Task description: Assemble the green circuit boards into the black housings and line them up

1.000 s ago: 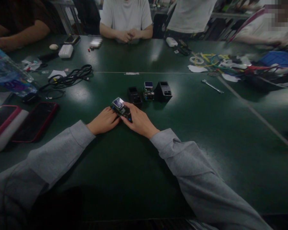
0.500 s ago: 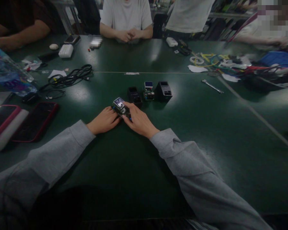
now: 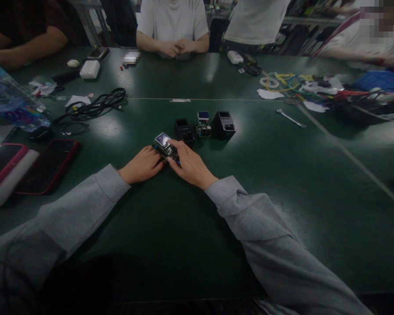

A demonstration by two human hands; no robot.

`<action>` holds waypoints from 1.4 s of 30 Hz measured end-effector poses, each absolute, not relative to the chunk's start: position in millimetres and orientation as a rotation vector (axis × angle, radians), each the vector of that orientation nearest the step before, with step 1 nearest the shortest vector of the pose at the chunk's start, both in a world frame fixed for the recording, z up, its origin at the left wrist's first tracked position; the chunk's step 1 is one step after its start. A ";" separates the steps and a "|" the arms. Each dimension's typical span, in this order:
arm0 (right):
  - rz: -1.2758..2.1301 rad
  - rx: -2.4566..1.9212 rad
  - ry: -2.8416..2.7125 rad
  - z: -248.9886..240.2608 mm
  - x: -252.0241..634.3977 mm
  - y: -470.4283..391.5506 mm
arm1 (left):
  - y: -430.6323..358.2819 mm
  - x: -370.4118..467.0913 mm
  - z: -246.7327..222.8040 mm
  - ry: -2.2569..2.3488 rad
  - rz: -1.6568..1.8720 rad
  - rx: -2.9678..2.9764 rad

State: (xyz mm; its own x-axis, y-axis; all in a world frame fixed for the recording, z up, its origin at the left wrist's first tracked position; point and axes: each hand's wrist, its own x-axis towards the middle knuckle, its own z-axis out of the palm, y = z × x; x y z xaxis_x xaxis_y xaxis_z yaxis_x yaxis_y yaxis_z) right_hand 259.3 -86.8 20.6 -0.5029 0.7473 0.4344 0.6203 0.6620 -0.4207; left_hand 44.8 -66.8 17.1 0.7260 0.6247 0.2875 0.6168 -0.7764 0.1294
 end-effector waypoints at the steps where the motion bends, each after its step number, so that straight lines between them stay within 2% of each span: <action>1: 0.279 -1.054 -2.281 20.6 259.4 -86.8 | -66.9 44.9 17.2 1.041 0.493 2.891; 17: 0.252 -1.038 -2.234 19.6 259.6 -84.9 | -66.9 47.1 23.4 1.016 0.492 2.930; 23: 0.238 -1.050 -2.177 19.0 260.5 -83.5 | -75.8 49.4 34.4 0.671 0.573 3.065; 26: 0.220 -1.063 -2.137 19.4 259.7 -85.2 | -83.2 49.2 40.5 0.465 0.712 3.214; 32: 0.222 -1.029 -2.264 25.7 241.5 -98.2 | -90.1 45.3 43.9 0.203 1.221 3.265; 36: 0.190 -1.187 -2.346 27.3 215.3 -92.7 | -90.2 43.8 42.4 0.246 1.231 3.240; 42: 0.024 -1.425 -2.115 16.7 174.2 -60.3 | -87.7 42.9 41.8 0.410 1.330 3.128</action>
State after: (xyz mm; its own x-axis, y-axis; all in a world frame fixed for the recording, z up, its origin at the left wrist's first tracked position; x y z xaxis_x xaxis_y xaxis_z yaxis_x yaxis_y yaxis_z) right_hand 174.2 -60.3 16.7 -0.2587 0.8534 0.4526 0.8429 0.4283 -0.3258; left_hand 42.9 -87.7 41.8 0.6761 0.1061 0.7292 0.3225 -0.9323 -0.1635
